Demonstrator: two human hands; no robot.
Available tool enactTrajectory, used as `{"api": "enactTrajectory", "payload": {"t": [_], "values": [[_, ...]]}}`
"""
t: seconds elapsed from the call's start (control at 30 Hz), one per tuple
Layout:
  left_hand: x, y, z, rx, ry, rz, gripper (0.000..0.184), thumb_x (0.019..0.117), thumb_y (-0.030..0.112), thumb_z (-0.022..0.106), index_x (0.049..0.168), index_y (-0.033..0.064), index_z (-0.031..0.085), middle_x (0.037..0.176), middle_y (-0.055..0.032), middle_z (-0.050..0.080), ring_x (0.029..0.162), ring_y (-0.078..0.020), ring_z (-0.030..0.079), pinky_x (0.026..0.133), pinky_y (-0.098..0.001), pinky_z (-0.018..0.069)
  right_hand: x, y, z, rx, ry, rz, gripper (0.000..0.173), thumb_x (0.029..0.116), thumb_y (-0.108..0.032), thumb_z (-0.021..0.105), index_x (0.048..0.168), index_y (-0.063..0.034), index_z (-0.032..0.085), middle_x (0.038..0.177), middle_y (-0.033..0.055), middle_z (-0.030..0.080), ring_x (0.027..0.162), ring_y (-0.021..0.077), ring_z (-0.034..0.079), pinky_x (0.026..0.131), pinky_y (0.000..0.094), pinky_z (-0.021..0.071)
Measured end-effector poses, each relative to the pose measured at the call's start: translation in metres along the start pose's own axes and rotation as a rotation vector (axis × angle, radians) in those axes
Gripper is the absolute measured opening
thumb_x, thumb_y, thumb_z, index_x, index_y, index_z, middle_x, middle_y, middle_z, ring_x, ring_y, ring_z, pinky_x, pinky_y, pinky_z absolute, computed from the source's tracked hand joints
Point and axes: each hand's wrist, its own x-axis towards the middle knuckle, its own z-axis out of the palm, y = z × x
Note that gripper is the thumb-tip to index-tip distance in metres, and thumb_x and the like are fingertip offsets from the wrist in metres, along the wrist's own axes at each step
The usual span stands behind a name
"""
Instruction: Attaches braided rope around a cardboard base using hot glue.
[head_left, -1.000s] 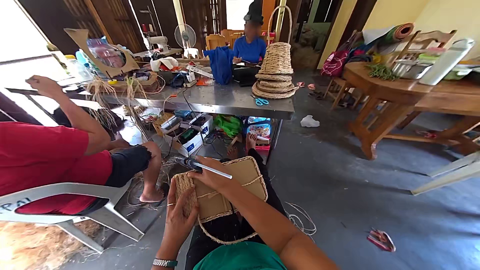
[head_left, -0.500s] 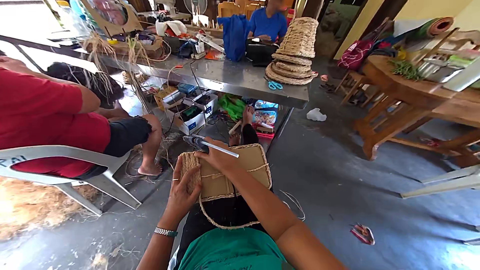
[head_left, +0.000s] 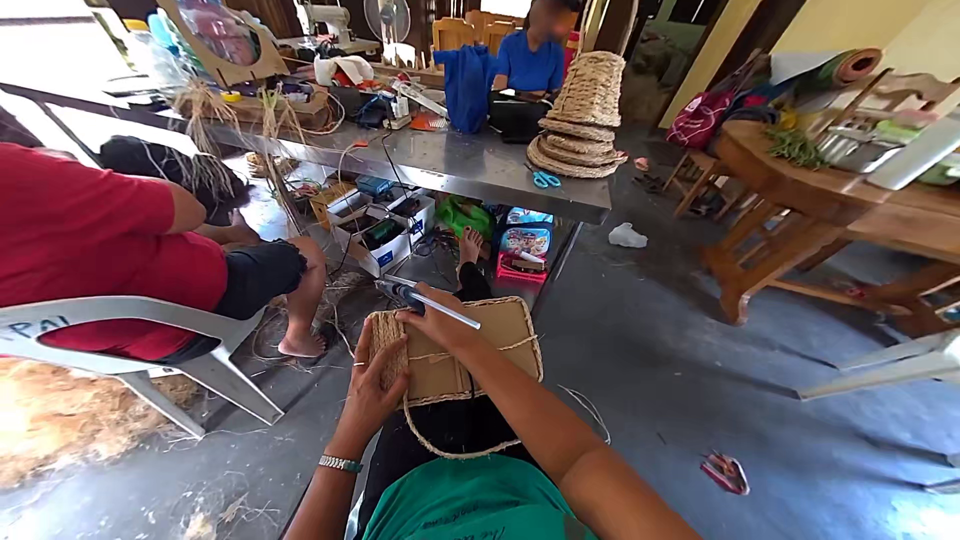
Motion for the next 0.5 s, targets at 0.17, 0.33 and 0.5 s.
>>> {"api": "enactTrajectory", "payload": {"t": [0.17,0.33,0.5], "values": [[-0.013,0.004,0.000,0.008,0.054,-0.038,0.042,0.0984,0.035,0.061,0.140,0.0280,0.064,0.169,-0.0169,0.021,0.153,-0.0274,0.030,0.119,-0.0420,0.0392,0.003,-0.003,0.009,-0.012,-0.001,-0.021,0.054,0.0940,-0.051,0.071,0.126,-0.0076,0.063,0.104,0.0157,0.072,0.101,0.0324,0.070,0.090,0.0534,0.0566],[-0.024,0.004,0.001,0.049,0.016,-0.060,0.045,0.1049,0.041,0.052,0.148,0.0297,0.056,0.170,-0.0163,0.015,0.154,-0.0275,0.027,0.120,-0.0427,0.0373,0.002,-0.013,0.005,-0.059,-0.030,0.012,0.058,0.0926,-0.051,0.073,0.129,-0.0075,0.062,0.105,0.0167,0.071,0.101,0.0340,0.070,0.088,0.0535,0.0566],[-0.024,0.012,0.006,0.097,0.003,-0.146,0.050,0.1046,0.043,0.052,0.152,0.0278,0.050,0.172,-0.0102,0.010,0.153,-0.0269,0.031,0.116,-0.0481,0.0416,-0.002,-0.004,0.004,-0.060,0.049,-0.061,0.058,0.0945,-0.050,0.071,0.131,-0.0045,0.064,0.110,0.0197,0.072,0.103,0.0360,0.071,0.091,0.0581,0.0560]]}}
